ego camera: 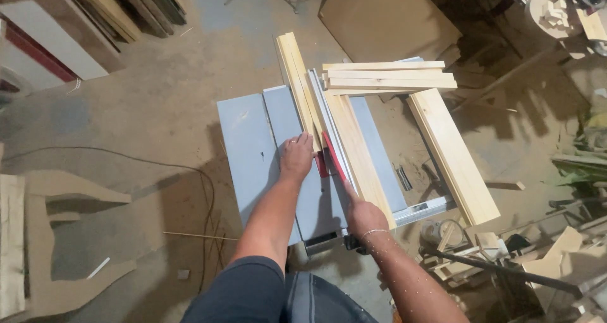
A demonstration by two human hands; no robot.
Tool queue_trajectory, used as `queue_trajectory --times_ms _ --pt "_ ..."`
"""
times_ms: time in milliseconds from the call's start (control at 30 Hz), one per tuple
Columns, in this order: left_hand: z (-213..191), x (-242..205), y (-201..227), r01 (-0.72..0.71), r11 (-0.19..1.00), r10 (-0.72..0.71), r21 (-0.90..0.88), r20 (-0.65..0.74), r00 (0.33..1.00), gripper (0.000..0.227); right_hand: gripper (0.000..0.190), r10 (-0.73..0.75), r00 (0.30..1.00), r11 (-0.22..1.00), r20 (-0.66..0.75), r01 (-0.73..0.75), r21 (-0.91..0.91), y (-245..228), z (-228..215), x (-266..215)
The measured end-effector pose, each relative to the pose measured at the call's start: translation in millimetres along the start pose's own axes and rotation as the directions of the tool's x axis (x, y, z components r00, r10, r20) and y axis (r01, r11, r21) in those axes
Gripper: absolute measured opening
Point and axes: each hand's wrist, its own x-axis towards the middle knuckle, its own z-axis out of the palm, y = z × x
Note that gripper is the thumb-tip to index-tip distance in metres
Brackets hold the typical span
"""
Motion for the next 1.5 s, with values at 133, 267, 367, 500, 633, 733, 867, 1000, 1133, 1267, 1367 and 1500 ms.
queue_trajectory --times_ms 133,267,367,500,633,733,867,1000,1133,1267,1367,1500 --pt "-8.0 14.8 -12.7 -0.003 1.000 0.003 -0.014 -0.012 1.000 0.053 0.067 0.012 1.000 0.999 0.007 -0.012 -0.033 -15.8 -13.1 10.1" --pt "-10.4 38.4 -38.3 -0.025 1.000 0.024 -0.012 -0.076 0.997 0.040 0.064 0.036 0.999 0.999 -0.005 -0.036 0.009 -30.4 -22.5 26.4" --pt "-35.4 50.2 -54.1 -0.028 1.000 0.027 -0.002 -0.105 0.994 0.025 0.062 0.046 0.999 0.999 -0.020 -0.046 0.019 -37.7 -26.0 45.7" --pt "-46.7 71.4 -71.7 0.020 0.999 -0.021 -0.050 -0.034 0.999 0.028 0.061 0.041 0.999 0.999 -0.013 -0.041 0.016 -55.3 -40.8 57.1" --pt "-49.1 97.1 -71.1 0.170 0.975 -0.179 -0.140 -0.051 0.983 0.023 0.064 0.046 0.999 0.999 -0.009 -0.046 -0.019 -68.7 -48.5 74.3" --pt "-57.9 87.5 -75.2 0.274 0.931 -0.291 -0.244 -0.037 0.956 0.009 0.063 0.042 0.999 0.998 -0.013 -0.042 -0.045 -75.0 -55.0 81.1" --pt "-87.4 27.6 -74.3 0.297 0.925 -0.281 -0.238 0.100 0.955 0.023 0.064 0.057 0.998 0.998 0.025 -0.057 -0.009 -78.5 -65.1 92.2" --pt "-94.5 -5.2 -84.7 0.273 0.947 -0.227 -0.172 0.249 0.942 0.029 0.067 0.044 0.998 0.999 0.055 -0.044 -0.012 -79.9 -75.1 95.7" --pt "-125.5 69.0 -85.0 0.217 0.948 -0.192 -0.234 0.126 0.973 0.031 0.064 0.062 0.996 0.998 0.060 -0.062 0.001 -84.5 -80.1 98.3" --pt "-46.2 206.7 -105.0 0.368 0.778 -0.279 -0.509 0.245 0.929 0.051 0.064 0.066 0.994 0.998 0.083 -0.066 -0.004 -95.4 -89.0 97.0" --pt "-53.7 246.5 -84.7 0.516 0.517 -0.365 -0.682 0.370 0.854 0.063 0.063 0.081 0.993 0.997 0.087 -0.081 -0.008 -92.6 -86.9 106.3" --pt "5.1 300.7 -92.7 0.611 0.263 -0.446 -0.746 0.468 0.763 0.051 0.061 0.105 0.992 0.994 0.074 -0.107 0.024 -89.9 -82.9 112.2"
